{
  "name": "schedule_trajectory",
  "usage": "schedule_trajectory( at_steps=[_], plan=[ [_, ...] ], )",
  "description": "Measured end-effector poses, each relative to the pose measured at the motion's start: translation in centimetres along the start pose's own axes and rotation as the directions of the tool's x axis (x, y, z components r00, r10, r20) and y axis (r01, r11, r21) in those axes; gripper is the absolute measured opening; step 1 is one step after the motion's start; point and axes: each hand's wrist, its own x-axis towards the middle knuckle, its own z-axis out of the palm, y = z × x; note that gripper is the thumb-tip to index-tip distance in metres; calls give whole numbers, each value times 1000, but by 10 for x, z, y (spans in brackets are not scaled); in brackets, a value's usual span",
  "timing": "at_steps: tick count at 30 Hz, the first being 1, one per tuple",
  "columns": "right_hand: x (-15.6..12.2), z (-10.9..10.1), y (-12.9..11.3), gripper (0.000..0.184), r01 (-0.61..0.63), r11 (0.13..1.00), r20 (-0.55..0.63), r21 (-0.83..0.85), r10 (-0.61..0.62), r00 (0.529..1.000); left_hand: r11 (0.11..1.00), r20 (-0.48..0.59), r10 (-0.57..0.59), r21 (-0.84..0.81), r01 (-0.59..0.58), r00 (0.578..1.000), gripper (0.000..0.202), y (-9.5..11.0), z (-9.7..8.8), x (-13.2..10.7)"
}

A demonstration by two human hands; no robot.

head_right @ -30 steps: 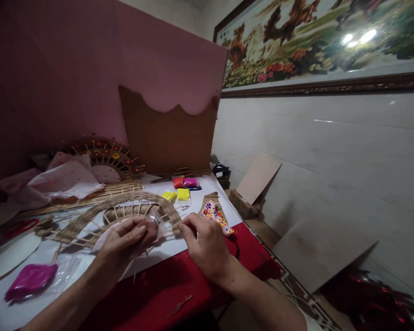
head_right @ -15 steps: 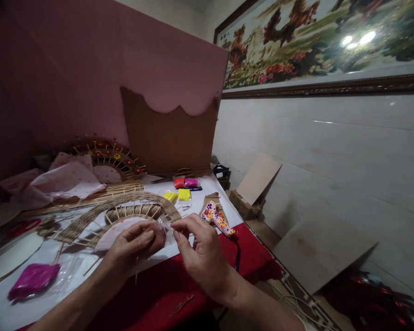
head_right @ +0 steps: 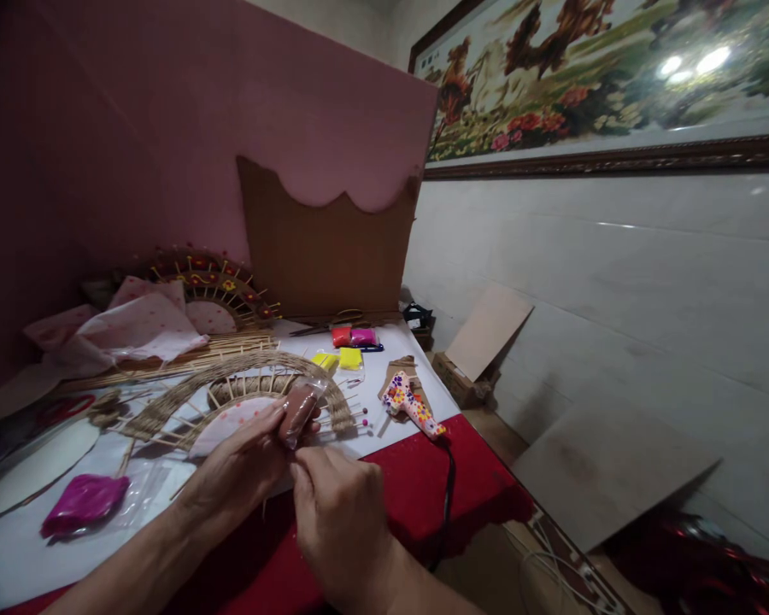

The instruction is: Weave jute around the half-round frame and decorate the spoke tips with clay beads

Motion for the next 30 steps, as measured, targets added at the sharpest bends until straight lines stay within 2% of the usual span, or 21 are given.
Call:
schedule_trajectory(
  at_steps=[3,7,9,14,18,21,23,26,28,30],
  plan=[
    [4,7,0,10,-55,995,-30,-87,53,998,996,-6,-78,-47,77,997,24,-1,3,-3],
    [8,14,3,8,-123,971,-43,-206,117,992,994,82,-72,-76,79,994,26,-1,9,-6],
    [8,16,4,7,-109,973,-24,-202,106,994,990,75,-83,-108,91,994,24,0,8,-6],
    [7,10,5,16,107,966,132,-236,-77,988,988,-30,-98,-124,94,995,18,0,-3,-2],
    [6,-2,8,33,342,900,127,-270,-319,939,995,-45,-50,-93,46,998,23,0,-8,2],
    [9,-14,14,26,397,894,88,-209,-387,918,999,-54,-27,-22,26,998,26,1,-8,3],
    [19,-23,23,20,318,930,29,-181,-319,947,999,-71,-1,41,4,997,27,1,-8,3],
    [49,-36,48,20,72,937,-16,-342,-82,996,991,-69,53,126,-44,996,28,1,-8,4],
    [74,-39,69,20,-1,870,86,-493,50,995,985,-64,71,162,-60,995,29,0,-7,4],
    [97,-36,90,20,41,821,240,-569,119,963,980,-94,74,192,-55,993,31,0,-5,4]
  ],
)
